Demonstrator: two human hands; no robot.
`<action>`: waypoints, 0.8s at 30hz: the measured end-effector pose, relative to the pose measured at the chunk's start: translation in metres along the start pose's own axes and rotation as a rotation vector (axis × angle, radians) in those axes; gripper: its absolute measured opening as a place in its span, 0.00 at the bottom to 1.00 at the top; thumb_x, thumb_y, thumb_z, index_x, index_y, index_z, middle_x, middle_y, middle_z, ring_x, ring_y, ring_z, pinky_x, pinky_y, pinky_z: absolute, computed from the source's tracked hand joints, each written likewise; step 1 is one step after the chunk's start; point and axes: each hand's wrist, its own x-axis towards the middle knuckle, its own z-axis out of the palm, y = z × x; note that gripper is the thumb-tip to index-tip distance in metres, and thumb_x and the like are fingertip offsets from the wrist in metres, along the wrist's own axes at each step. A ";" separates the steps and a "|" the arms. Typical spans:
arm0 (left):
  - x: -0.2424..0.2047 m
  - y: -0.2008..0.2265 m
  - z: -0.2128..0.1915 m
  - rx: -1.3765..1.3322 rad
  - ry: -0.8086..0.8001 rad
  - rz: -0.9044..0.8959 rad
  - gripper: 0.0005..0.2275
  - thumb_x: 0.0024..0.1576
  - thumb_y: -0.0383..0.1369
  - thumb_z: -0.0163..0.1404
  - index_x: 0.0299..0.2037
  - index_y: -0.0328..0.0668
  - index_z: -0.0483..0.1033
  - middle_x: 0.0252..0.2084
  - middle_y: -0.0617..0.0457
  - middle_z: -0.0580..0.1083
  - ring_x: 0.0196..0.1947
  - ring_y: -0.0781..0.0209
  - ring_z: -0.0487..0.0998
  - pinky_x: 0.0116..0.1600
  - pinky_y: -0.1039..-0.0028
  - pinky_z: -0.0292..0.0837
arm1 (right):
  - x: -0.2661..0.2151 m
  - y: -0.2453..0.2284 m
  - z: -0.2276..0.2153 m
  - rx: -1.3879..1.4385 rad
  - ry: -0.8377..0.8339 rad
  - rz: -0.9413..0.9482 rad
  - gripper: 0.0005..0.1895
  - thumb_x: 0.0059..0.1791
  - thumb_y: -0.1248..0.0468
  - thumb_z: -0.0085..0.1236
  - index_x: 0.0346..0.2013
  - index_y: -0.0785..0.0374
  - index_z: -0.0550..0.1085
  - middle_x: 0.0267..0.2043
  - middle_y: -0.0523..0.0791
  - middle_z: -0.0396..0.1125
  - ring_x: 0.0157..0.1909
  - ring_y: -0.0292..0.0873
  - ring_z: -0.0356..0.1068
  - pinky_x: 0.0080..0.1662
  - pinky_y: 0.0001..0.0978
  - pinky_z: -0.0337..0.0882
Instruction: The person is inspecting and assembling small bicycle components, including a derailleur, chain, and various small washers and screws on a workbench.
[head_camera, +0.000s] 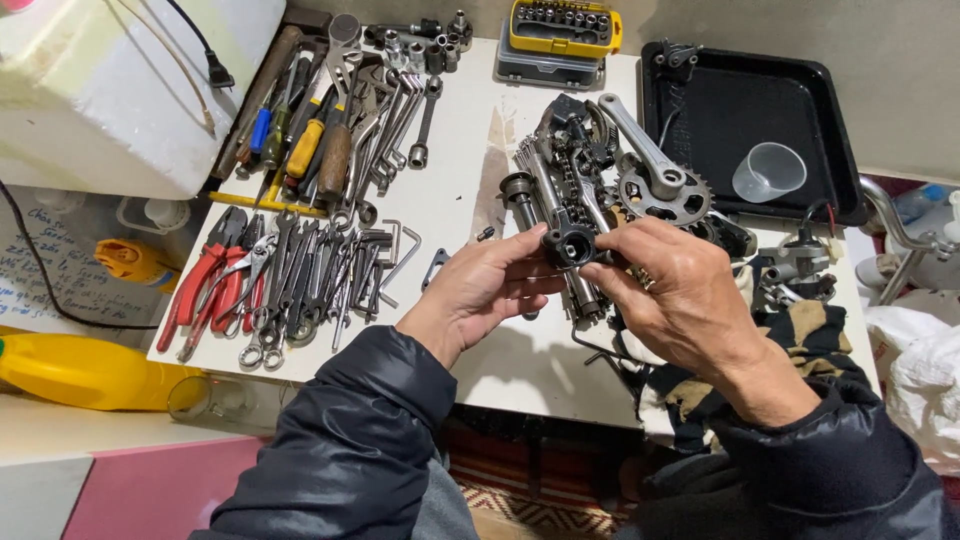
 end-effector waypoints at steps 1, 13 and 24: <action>-0.001 0.000 0.001 0.000 -0.001 0.000 0.17 0.57 0.44 0.57 0.45 0.36 0.79 0.42 0.41 0.81 0.41 0.49 0.84 0.38 0.73 0.82 | 0.000 0.000 0.000 -0.001 0.000 0.001 0.06 0.48 0.67 0.63 0.39 0.65 0.80 0.35 0.54 0.74 0.38 0.53 0.78 0.38 0.39 0.77; -0.007 0.004 0.006 0.041 0.034 0.009 0.17 0.57 0.43 0.57 0.45 0.35 0.80 0.39 0.42 0.80 0.40 0.50 0.84 0.39 0.71 0.83 | -0.001 -0.001 -0.002 0.018 -0.016 0.023 0.06 0.48 0.68 0.63 0.39 0.65 0.80 0.34 0.53 0.74 0.38 0.52 0.78 0.39 0.39 0.77; -0.008 0.003 0.006 0.013 0.007 0.007 0.16 0.59 0.42 0.55 0.43 0.33 0.79 0.41 0.38 0.81 0.39 0.49 0.85 0.39 0.69 0.83 | -0.004 0.003 -0.003 0.038 -0.007 0.056 0.07 0.48 0.68 0.64 0.40 0.65 0.80 0.35 0.54 0.75 0.38 0.53 0.78 0.38 0.39 0.76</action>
